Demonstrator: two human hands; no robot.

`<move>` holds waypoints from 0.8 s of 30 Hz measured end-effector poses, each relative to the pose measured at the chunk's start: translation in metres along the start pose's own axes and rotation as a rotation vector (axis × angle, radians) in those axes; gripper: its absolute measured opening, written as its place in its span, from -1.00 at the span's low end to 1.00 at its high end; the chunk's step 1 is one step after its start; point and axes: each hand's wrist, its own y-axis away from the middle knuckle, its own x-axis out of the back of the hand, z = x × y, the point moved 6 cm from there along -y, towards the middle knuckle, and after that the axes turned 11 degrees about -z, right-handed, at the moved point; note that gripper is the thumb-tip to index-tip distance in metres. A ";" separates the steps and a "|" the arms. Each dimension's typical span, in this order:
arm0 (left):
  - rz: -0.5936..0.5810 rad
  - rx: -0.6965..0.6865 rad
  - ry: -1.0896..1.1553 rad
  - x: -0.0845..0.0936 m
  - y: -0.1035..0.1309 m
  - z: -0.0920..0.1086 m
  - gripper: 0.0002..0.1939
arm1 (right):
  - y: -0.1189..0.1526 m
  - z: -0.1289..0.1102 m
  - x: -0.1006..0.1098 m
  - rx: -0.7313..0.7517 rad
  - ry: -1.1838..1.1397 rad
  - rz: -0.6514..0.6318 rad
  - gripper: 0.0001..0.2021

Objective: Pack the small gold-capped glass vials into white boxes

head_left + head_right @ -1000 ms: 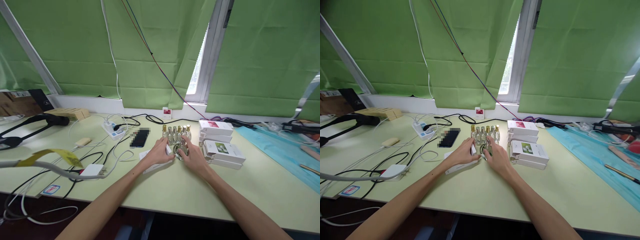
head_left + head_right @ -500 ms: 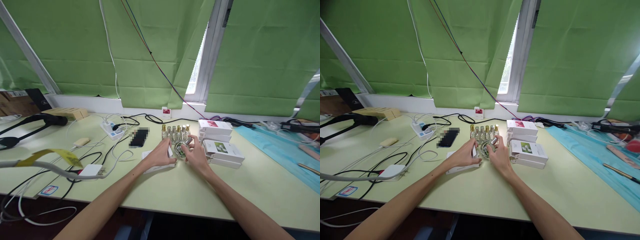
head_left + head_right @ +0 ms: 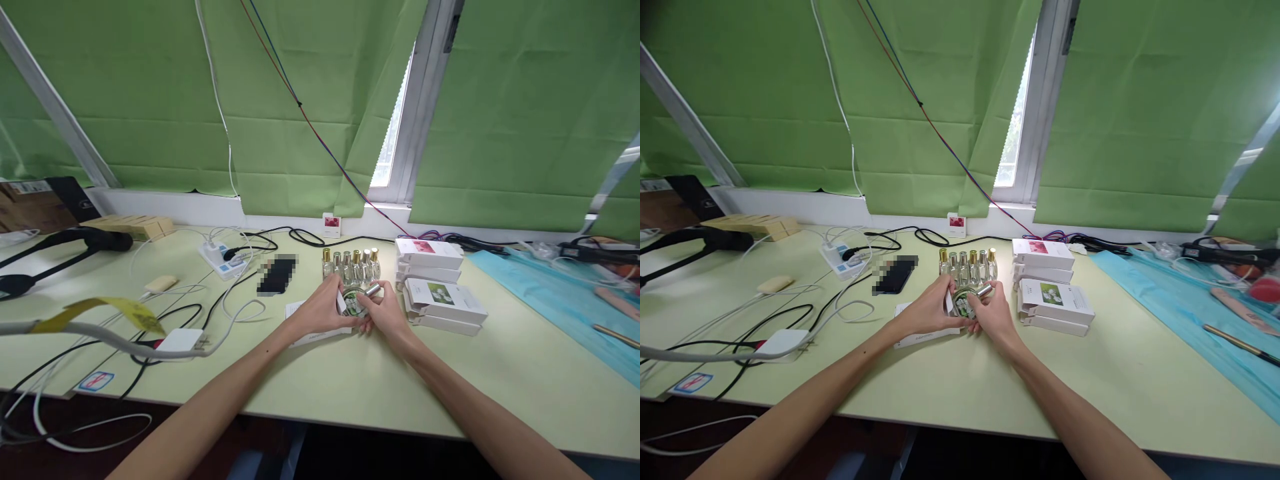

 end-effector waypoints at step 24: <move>0.209 -0.098 0.095 0.009 0.001 0.006 -0.43 | 0.003 0.000 0.003 0.064 -0.034 0.099 -0.47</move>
